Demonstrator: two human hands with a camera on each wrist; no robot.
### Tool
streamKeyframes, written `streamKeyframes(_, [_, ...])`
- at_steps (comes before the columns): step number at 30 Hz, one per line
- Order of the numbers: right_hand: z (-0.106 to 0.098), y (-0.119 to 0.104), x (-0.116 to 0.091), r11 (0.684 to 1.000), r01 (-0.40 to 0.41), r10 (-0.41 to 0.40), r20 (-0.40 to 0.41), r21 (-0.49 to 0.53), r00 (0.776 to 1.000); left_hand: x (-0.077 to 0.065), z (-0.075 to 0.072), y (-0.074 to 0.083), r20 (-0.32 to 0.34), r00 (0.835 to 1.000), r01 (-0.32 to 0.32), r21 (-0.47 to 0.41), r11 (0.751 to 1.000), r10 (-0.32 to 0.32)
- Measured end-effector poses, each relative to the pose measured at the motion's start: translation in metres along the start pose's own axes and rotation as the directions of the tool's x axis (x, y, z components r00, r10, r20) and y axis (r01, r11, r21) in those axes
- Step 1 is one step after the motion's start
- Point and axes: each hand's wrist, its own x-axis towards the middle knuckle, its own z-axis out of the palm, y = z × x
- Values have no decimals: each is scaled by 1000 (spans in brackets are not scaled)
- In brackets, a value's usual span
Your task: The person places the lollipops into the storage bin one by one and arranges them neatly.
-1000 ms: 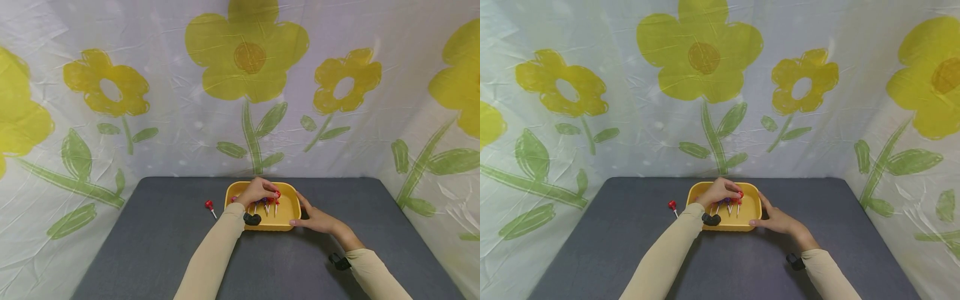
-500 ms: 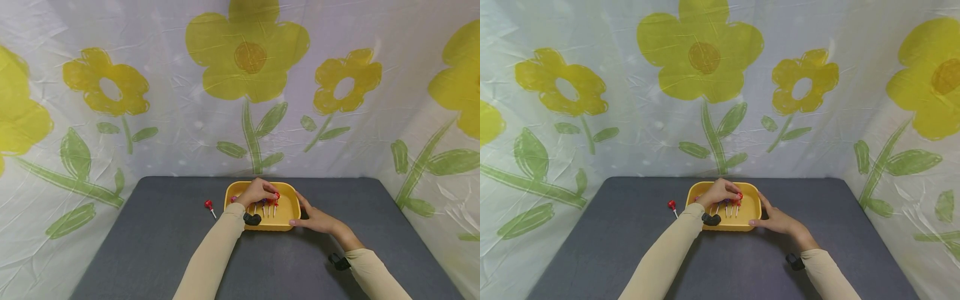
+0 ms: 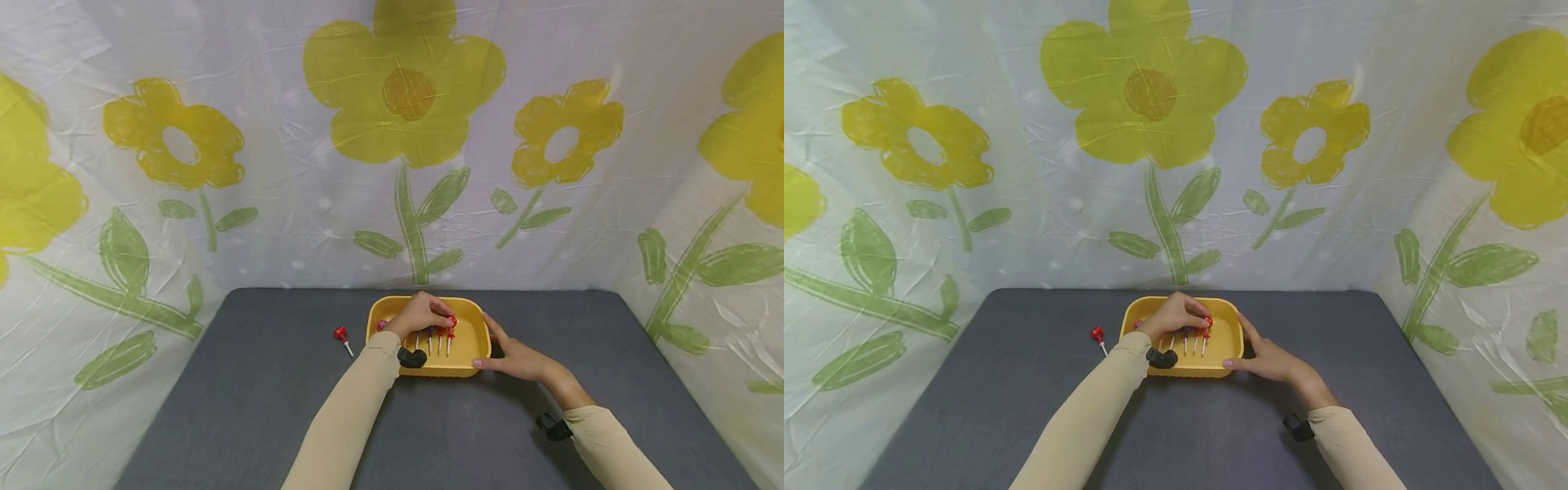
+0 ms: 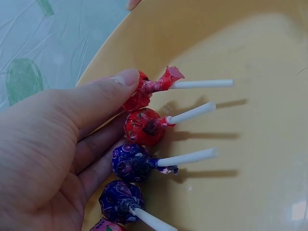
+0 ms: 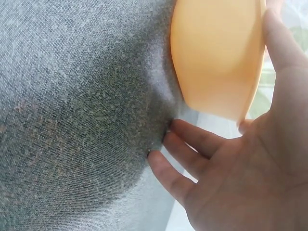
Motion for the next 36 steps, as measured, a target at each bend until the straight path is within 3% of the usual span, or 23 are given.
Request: streamKeyframes(36, [0, -1, -1, 1000, -12, 12, 0, 14, 1000, 2, 7, 4, -13, 1000, 21, 35, 999, -20])
